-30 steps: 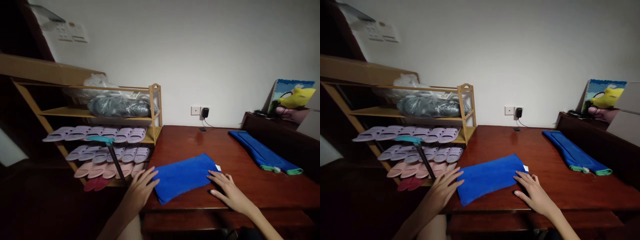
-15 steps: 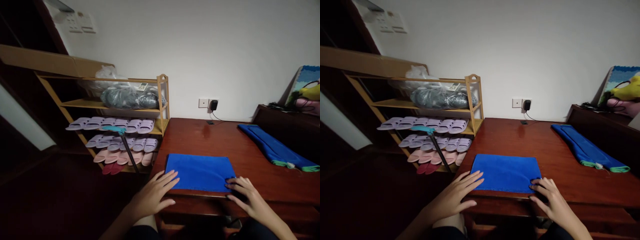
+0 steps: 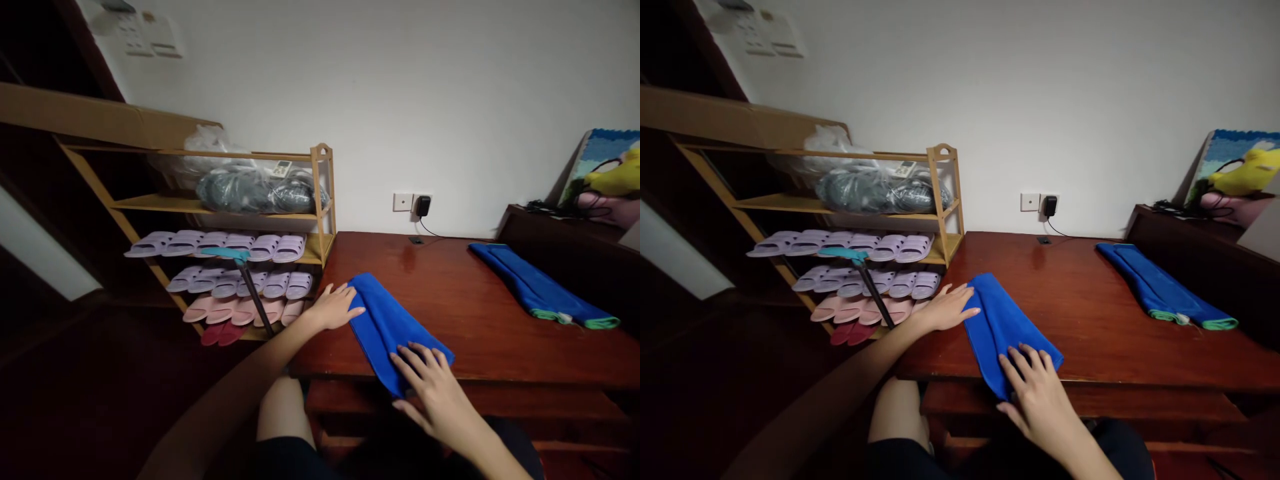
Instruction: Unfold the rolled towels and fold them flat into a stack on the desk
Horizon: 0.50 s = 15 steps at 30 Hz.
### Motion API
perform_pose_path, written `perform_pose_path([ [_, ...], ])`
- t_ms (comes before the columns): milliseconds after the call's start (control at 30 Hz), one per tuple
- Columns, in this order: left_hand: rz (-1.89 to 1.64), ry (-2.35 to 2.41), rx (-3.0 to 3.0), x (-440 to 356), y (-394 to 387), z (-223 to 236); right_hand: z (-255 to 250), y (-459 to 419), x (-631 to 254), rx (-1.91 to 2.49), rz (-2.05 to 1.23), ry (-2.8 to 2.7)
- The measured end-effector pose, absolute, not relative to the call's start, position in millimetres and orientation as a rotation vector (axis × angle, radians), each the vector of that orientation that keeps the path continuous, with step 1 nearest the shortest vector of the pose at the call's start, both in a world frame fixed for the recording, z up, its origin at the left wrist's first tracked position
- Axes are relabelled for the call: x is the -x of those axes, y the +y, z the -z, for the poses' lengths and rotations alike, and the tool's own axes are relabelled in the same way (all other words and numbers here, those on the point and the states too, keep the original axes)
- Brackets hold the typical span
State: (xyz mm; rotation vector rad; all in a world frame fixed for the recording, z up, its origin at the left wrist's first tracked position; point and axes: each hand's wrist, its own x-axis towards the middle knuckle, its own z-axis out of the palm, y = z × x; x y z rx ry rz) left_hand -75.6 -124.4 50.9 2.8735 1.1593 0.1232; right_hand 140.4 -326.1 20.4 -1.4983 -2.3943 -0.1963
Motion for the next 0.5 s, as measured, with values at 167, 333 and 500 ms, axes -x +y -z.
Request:
perform_pose_path([
  [167,-0.031,1.247,-2.816,55.6,-87.9,-40.7,-18.2,-312.2,-91.5,1.534,0.227,-2.192],
  [333,-0.320,1.383,-2.890,63.8,-97.3,-36.9,-53.5,-302.4,-93.5,1.533,-0.210,-2.202],
  [500,-0.250,1.379,-2.874,84.8,-124.9,-31.7,-95.8,-252.4,-107.1,1.608,-0.430,-2.289],
])
